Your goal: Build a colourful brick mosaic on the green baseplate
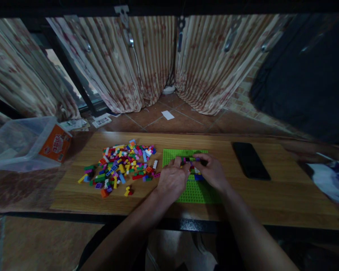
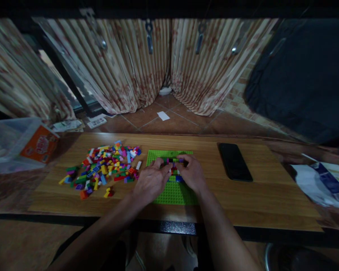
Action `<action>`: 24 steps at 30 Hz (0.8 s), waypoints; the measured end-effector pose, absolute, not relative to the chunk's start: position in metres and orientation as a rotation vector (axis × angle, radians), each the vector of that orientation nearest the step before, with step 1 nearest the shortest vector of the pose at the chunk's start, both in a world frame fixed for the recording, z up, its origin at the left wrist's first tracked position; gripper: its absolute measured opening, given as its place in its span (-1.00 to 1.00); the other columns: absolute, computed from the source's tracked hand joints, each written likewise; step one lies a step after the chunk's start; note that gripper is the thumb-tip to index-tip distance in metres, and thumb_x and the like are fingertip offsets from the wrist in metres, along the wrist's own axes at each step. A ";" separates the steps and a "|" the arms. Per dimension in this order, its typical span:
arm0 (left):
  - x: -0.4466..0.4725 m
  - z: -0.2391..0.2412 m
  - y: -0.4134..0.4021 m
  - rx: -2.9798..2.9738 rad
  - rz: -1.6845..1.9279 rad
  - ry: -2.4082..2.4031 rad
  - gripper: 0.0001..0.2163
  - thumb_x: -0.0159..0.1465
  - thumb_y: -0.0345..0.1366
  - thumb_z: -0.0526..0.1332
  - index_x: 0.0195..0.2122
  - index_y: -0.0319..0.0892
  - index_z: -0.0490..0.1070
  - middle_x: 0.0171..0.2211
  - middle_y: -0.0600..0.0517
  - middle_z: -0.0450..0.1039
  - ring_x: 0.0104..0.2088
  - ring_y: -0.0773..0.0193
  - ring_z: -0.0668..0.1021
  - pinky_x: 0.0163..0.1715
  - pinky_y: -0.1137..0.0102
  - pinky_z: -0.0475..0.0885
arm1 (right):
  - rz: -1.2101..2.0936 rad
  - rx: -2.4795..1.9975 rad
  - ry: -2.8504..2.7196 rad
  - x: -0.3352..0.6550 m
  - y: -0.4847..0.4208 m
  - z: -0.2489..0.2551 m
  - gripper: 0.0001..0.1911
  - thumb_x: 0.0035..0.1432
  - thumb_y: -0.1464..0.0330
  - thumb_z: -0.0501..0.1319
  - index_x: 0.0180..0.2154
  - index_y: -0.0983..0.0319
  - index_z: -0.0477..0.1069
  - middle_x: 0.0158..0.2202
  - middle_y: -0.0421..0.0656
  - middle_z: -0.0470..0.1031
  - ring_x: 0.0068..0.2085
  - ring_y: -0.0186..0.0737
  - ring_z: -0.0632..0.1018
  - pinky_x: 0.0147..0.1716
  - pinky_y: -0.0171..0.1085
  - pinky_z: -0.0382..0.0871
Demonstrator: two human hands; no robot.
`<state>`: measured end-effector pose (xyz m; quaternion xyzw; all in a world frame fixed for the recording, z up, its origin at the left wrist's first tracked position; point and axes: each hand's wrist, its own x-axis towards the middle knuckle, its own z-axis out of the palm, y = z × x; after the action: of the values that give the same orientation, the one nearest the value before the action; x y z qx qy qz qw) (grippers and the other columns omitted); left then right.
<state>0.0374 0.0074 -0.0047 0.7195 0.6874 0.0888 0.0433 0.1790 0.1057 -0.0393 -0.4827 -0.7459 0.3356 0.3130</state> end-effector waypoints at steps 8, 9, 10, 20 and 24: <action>0.042 -0.002 0.010 2.162 0.221 2.101 -0.71 0.38 -0.30 -0.07 0.03 -0.10 0.33 -0.12 -0.09 0.30 -0.16 0.13 0.47 -0.26 0.27 0.44 | 1.006 -1.335 -1.842 0.176 0.109 -0.044 -0.71 -0.10 0.26 0.30 -0.26 0.18 0.54 -0.26 -0.14 0.54 -0.22 -0.12 0.53 -0.12 -0.09 0.38; 0.043 -0.001 0.010 2.154 0.215 2.101 -0.71 0.37 -0.33 -0.06 0.03 -0.11 0.33 -0.12 -0.09 0.30 -0.15 0.12 0.47 -0.25 0.27 0.44 | 1.020 -1.343 -1.834 0.175 0.109 -0.043 -0.70 -0.11 0.27 0.30 -0.26 0.19 0.54 -0.26 -0.14 0.54 -0.23 -0.12 0.53 -0.14 -0.10 0.38; 0.044 0.000 0.011 2.144 0.205 2.105 -0.72 0.36 -0.35 -0.05 0.03 -0.11 0.33 -0.11 -0.09 0.30 -0.14 0.12 0.46 -0.24 0.27 0.44 | 1.035 -1.347 -1.827 0.175 0.109 -0.043 -0.70 -0.11 0.27 0.29 -0.25 0.20 0.54 -0.26 -0.13 0.54 -0.24 -0.13 0.53 -0.15 -0.10 0.38; 0.055 -0.003 0.010 2.110 0.219 2.176 -0.75 0.32 -0.42 -0.01 -0.03 -0.19 0.35 -0.09 -0.11 0.32 -0.12 0.12 0.46 -0.22 0.29 0.46 | 1.094 -1.315 -1.787 0.174 0.108 -0.045 -0.60 -0.14 0.24 0.30 -0.19 0.24 0.53 -0.26 -0.07 0.57 -0.25 -0.09 0.55 -0.19 -0.11 0.40; 0.056 -0.008 0.008 2.127 0.284 2.164 -0.76 0.32 -0.40 0.00 -0.05 -0.20 0.36 -0.10 -0.11 0.33 -0.13 0.12 0.48 -0.23 0.28 0.47 | 1.019 -1.312 -1.869 0.178 0.109 -0.050 -0.59 -0.07 0.18 0.26 -0.16 0.23 0.52 -0.24 -0.07 0.57 -0.24 -0.08 0.55 -0.17 -0.08 0.39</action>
<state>0.0557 0.0077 -0.0078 0.6972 0.7092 0.0931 0.0472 0.1780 0.1093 -0.0501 -0.4979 -0.7094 0.3869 0.3149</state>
